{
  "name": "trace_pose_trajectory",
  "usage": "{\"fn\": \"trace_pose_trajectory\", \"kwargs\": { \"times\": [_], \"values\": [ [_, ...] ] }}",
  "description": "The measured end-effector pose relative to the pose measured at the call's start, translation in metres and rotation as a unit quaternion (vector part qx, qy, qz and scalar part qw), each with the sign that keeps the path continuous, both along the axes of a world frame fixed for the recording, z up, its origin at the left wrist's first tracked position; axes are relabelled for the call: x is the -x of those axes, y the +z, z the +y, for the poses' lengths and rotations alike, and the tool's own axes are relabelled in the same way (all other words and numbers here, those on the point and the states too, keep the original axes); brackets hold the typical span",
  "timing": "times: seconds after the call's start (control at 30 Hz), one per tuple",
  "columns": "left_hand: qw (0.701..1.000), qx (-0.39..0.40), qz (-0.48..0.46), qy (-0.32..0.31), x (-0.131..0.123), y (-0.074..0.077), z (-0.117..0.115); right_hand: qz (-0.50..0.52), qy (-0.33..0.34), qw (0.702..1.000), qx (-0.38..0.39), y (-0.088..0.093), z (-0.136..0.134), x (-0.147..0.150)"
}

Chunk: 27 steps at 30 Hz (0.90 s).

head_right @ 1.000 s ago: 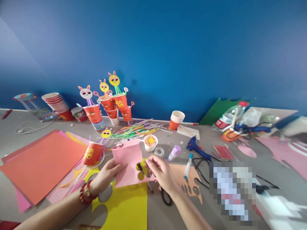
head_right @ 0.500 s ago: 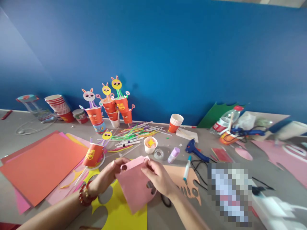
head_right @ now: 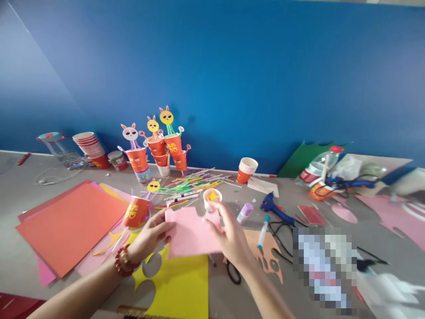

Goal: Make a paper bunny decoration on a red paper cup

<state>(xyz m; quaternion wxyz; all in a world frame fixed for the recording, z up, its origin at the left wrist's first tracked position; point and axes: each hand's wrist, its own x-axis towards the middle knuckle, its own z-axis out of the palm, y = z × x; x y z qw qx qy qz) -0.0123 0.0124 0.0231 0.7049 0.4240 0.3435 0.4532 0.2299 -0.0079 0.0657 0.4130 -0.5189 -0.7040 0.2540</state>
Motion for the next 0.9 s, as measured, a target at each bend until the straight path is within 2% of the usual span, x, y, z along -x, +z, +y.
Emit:
{"fn": "trace_pose_trajectory", "kwargs": {
  "times": [0.1, 0.2, 0.27, 0.37, 0.5, 0.6, 0.7, 0.8, 0.9],
  "values": [
    [0.998, 0.008, -0.048, 0.03, -0.001, -0.006, 0.002, 0.023, -0.078, 0.996, -0.039, -0.01, -0.007, -0.013],
    [0.994, 0.023, -0.074, 0.075, -0.001, -0.01, 0.003, -0.098, -0.042, 0.994, 0.002, -0.023, -0.025, -0.027],
    [0.992, 0.026, -0.084, 0.092, 0.0, -0.011, 0.003, -0.197, -0.045, 0.979, 0.021, -0.034, -0.039, -0.036],
    [0.992, 0.019, -0.091, 0.084, -0.003, -0.009, 0.001, -0.317, -0.063, 0.946, -0.04, -0.05, -0.057, -0.051],
    [0.995, -0.013, -0.081, 0.065, -0.008, -0.004, -0.003, -0.396, -0.088, 0.909, -0.096, -0.068, -0.071, -0.066],
    [0.996, -0.037, -0.066, 0.054, -0.009, -0.003, -0.006, -0.414, -0.102, 0.899, -0.103, -0.075, -0.074, -0.071],
    [0.997, -0.037, -0.063, 0.039, -0.007, -0.004, -0.007, -0.406, -0.099, 0.906, -0.07, -0.075, -0.072, -0.071],
    [0.997, -0.027, -0.076, 0.018, -0.005, -0.005, -0.006, -0.377, -0.104, 0.92, 0.002, -0.069, -0.07, -0.073],
    [0.995, -0.005, -0.1, 0.015, -0.003, -0.007, -0.005, -0.301, -0.112, 0.943, 0.088, -0.062, -0.068, -0.08]
  ]
}}
